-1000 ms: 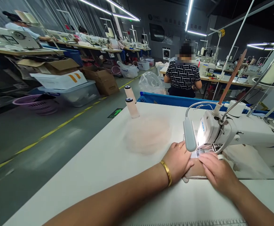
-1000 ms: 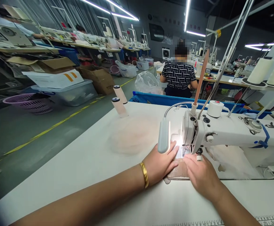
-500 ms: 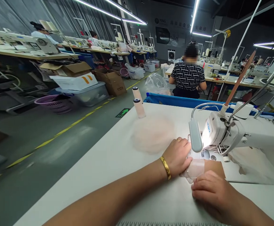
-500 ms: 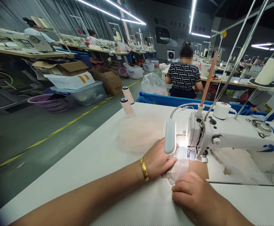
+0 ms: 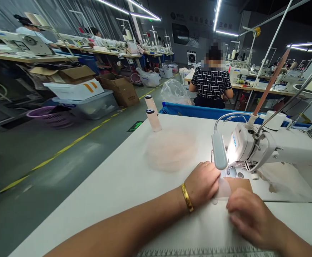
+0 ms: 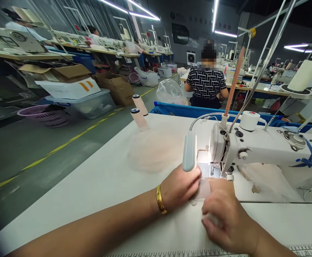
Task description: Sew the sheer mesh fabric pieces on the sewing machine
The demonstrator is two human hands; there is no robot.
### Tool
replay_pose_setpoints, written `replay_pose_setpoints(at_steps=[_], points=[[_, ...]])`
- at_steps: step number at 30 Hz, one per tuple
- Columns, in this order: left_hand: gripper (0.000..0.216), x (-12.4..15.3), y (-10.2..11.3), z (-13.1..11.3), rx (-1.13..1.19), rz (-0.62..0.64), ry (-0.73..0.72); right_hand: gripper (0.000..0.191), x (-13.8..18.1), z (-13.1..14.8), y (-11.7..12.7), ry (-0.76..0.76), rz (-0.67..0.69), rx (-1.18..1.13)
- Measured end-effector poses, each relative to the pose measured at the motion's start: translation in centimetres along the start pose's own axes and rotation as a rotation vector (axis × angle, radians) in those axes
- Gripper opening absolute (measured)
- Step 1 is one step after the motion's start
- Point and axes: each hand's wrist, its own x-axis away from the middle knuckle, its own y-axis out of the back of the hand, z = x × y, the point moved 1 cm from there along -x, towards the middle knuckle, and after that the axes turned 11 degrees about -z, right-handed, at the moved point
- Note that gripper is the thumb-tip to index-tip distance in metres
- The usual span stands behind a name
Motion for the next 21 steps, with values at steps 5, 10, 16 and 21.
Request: replay_pose_setpoints(at_steps=[5, 10, 16, 21], points=[[0.015, 0.0, 0.4, -1.5, 0.254, -0.125, -0.109, 0.023, 0.2, -1.9, -0.6, -0.321, -0.204, 0.206], [0.029, 0.1, 1.0, -2.1, 0.362, -0.102, -0.091, 0.023, -0.5, -1.8, -0.9, -0.336, -0.217, 0.143], [0.033, 0.1, 0.5, -2.1, 0.249, -0.18, -0.057, 0.023, -0.5, -1.5, -0.7, -0.276, -0.277, 0.18], [0.034, 0.0, 0.9, -2.3, 0.323, -0.204, -0.083, 0.021, -0.2, -1.8, -0.9, -0.22, -0.281, 0.197]])
